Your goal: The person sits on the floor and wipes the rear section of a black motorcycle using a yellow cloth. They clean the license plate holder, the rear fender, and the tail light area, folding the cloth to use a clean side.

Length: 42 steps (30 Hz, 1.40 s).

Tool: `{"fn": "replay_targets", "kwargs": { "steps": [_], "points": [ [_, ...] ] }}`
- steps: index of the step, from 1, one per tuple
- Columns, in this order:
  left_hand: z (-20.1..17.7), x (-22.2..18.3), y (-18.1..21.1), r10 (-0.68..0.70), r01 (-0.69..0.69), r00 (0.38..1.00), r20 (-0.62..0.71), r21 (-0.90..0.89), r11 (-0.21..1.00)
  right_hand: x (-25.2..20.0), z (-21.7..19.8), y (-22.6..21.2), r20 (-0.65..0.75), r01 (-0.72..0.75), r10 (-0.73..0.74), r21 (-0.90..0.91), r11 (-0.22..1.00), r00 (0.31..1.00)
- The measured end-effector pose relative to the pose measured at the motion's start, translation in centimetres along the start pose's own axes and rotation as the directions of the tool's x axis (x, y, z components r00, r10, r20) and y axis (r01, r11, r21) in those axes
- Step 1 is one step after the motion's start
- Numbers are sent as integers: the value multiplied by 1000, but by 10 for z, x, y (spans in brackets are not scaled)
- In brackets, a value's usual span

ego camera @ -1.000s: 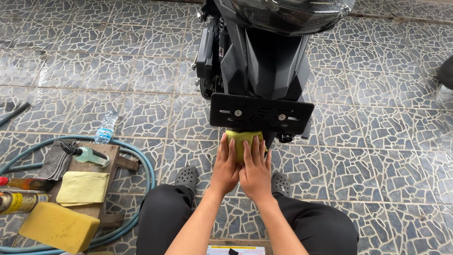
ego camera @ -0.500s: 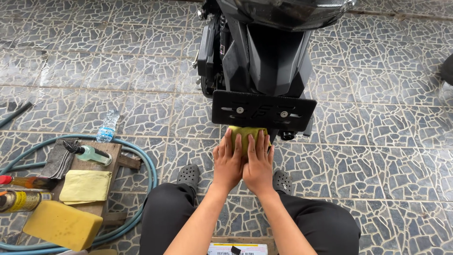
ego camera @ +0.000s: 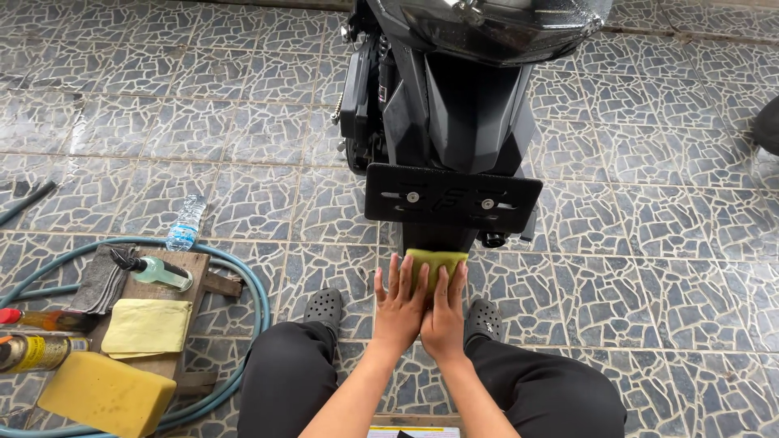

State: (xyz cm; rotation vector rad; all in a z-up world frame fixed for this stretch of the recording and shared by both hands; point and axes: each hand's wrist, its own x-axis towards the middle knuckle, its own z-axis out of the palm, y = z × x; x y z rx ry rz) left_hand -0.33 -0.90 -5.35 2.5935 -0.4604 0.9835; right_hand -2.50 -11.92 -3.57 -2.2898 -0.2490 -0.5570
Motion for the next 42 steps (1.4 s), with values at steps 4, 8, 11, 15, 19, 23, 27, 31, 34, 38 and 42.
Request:
{"fn": "replay_targets", "kwargs": {
  "steps": [4, 8, 11, 15, 19, 23, 27, 31, 34, 38, 42],
  "points": [
    [-19, 55, 12, 27, -20, 997, -66, 100, 995, 42, -30, -16, -39, 32, -32, 8, 999, 999],
    [-26, 70, 12, 62, -54, 994, -94, 88, 995, 51, -37, -19, -8, -31, 32, 106, 994, 999],
    [-25, 59, 17, 55, -51, 996, -72, 56, 997, 43, -31, -12, -71, 20, -15, 76, 997, 997],
    [-14, 19, 19, 53, -52, 999, -4, 65, 997, 12, -7, 11, -184, 111, -100, 50, 993, 978],
    [-20, 18, 20, 53, -65, 994, 99, 125, 990, 9, -9, 2, -170, 58, -48, 57, 997, 984],
    [-37, 57, 24, 34, -45, 995, 96, 114, 992, 39, -31, -5, -54, -21, 28, 130, 991, 998],
    [-36, 77, 32, 1, -6, 999, 46, 100, 995, 61, -61, -17, 63, -103, 95, 132, 986, 993],
    [-18, 44, 28, 10, -22, 994, 109, 109, 994, 37, -35, 2, -16, -13, 15, 127, 992, 1000],
    [-3, 1, 23, -7, -8, 990, 141, 102, 995, 6, -12, 13, -80, 43, -40, 29, 999, 996],
    [2, -50, 24, -14, -7, 978, 209, 100, 995, -45, 6, 32, 71, -67, 73, -88, 994, 995],
    [2, -55, 21, -26, -8, 968, 250, 136, 991, -49, 10, 36, 128, -104, 113, -73, 992, 985]
  ]
}}
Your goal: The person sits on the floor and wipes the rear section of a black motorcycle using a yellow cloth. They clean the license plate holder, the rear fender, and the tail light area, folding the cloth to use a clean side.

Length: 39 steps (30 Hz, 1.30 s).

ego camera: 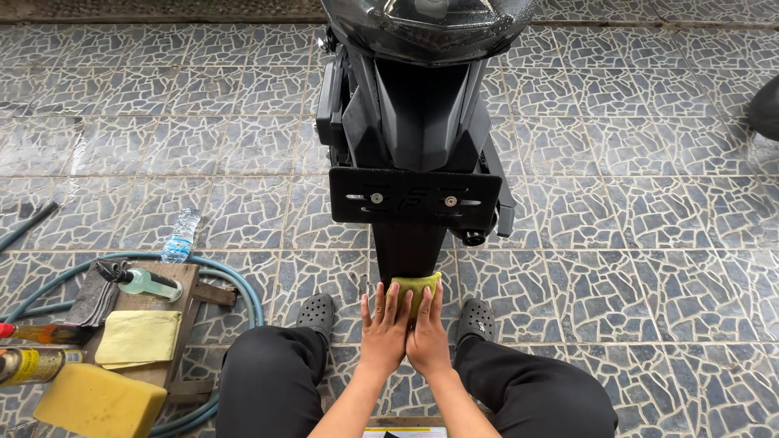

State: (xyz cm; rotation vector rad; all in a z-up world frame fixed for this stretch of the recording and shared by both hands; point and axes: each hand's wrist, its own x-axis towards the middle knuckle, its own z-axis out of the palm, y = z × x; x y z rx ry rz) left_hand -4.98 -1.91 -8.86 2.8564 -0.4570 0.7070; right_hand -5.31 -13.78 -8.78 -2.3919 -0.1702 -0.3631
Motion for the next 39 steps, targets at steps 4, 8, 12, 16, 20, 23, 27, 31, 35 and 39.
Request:
{"fn": "replay_targets", "kwargs": {
  "steps": [4, 8, 12, 16, 20, 23, 27, 31, 35, 39],
  "points": [
    [-19, 36, -1, -18, 18, 1000, -20, 6, 1000, 32, -24, -20, -17, -5, 7, 89, 996, 1000],
    [-37, 72, 0, -63, 56, 997, -40, -145, 988, 61, -61, -42, -17, -15, 19, 198, 980, 1000],
    [-29, 66, -5, -41, 25, 995, -95, -163, 986, 54, -46, -36, -71, -17, 29, 170, 985, 997],
    [-25, 27, -5, -3, 1, 1000, -24, -87, 996, 13, -3, 1, -47, 21, -16, 112, 994, 999],
    [-10, 8, 0, -14, 11, 999, -51, -57, 998, 2, 2, 7, 11, -10, 10, 33, 999, 1000],
    [-21, 20, 0, -23, 21, 999, -35, -64, 998, 11, 1, 2, -6, -11, 11, 50, 999, 1000],
    [-44, 62, 2, -79, 77, 997, -12, -131, 988, 45, -26, -19, -101, 34, -22, 122, 992, 995],
    [-70, 108, 0, -83, 63, 991, -107, -176, 982, 87, -68, -50, -224, 166, -142, 89, 982, 964],
    [-74, 111, 0, -100, 72, 985, -139, -194, 978, 86, -69, -58, -331, 200, -172, 52, 978, 928],
    [-67, 85, -5, -72, 48, 991, -117, -192, 980, 57, -39, -46, -308, 161, -141, 41, 986, 941]
  ]
}}
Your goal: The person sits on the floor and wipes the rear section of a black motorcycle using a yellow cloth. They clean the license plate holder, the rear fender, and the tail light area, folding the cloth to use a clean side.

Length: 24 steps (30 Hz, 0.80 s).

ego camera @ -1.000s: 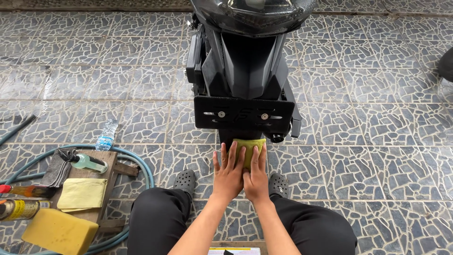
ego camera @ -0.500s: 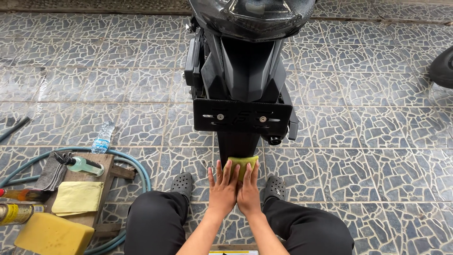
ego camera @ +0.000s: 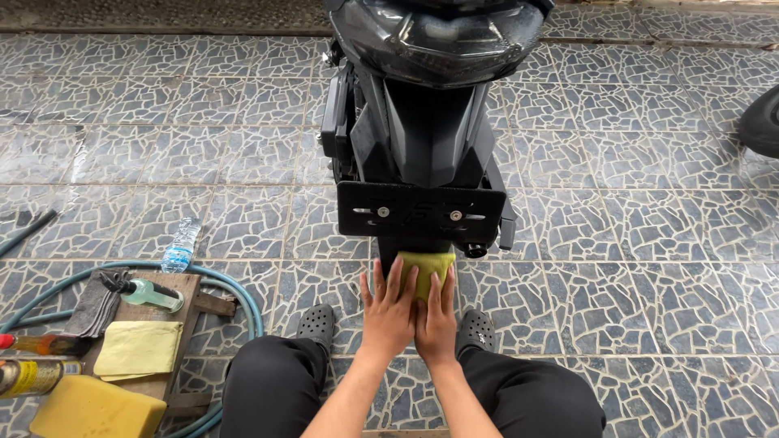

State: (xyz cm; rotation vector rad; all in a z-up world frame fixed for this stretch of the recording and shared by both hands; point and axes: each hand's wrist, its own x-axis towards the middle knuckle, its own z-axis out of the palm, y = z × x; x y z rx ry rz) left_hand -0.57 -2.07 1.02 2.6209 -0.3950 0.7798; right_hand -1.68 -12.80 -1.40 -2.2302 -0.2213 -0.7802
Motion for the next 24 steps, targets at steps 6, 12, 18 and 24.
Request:
{"fn": "replay_targets", "kwargs": {
  "steps": [6, 12, 18, 24],
  "points": [
    [39, -64, -7, -48, 46, 998, 36, 44, 998, -56, 22, 38, 146, -53, 56, -26, 998, 988],
    [7, -8, -1, -25, 25, 999, 31, -12, 1000, 1, 2, 17, 119, -14, 15, -3, 1000, 993],
    [17, 21, -2, -49, 49, 999, -14, -7, 999, 37, -14, 2, -23, 95, -96, -30, 995, 995],
    [36, -55, -16, -19, 20, 1000, -16, 75, 997, -40, 17, 15, 94, 25, -14, -113, 993, 995]
  ]
}}
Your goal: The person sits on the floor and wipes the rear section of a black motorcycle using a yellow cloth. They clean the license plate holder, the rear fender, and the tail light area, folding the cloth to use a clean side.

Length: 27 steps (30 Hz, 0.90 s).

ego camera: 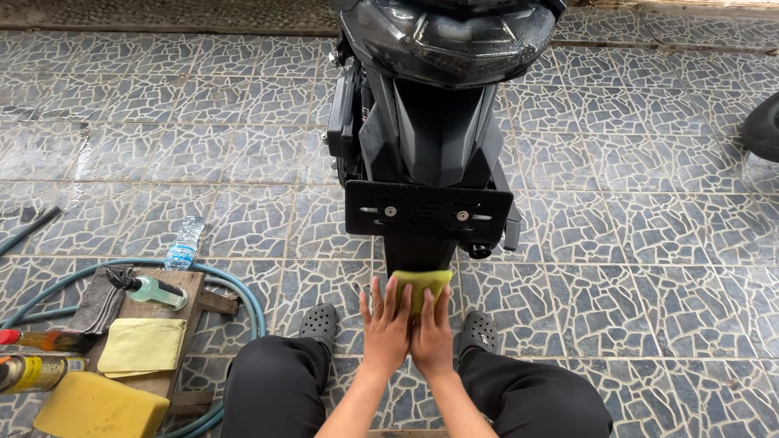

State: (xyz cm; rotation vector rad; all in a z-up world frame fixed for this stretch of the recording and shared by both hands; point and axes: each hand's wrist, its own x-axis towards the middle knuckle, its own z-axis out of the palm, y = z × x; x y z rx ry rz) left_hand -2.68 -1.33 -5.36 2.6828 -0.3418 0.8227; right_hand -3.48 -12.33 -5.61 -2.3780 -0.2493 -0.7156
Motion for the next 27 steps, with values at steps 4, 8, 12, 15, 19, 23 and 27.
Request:
{"fn": "replay_targets", "kwargs": {
  "steps": [4, 8, 12, 15, 19, 23, 27],
  "points": [
    [22, -18, -8, -86, 88, 994, 63, -36, 995, 3, -4, -13, 26, 73, -71, -97, 993, 997],
    [8, 13, -12, -45, 46, 999, 12, -114, 992, 30, -11, -22, 57, 77, -70, -136, 988, 996],
    [-9, 52, -18, -38, 41, 999, 20, -129, 991, 72, -28, -38, 60, 96, -86, -188, 978, 994],
    [-19, 62, -19, -25, 24, 1000, -2, -137, 990, 77, -32, -43, 51, 92, -86, -142, 986, 995],
    [-9, 39, -22, 16, -15, 1000, 5, -134, 991, 48, -9, -28, 6, 85, -86, -164, 983, 996],
    [19, -15, -27, 41, -37, 997, 64, -68, 997, -8, 16, -8, -5, 59, -61, -176, 983, 998],
    [35, -42, -26, 39, -38, 998, 51, -35, 999, -39, 30, 9, 51, 81, -73, -185, 979, 996]
  ]
}}
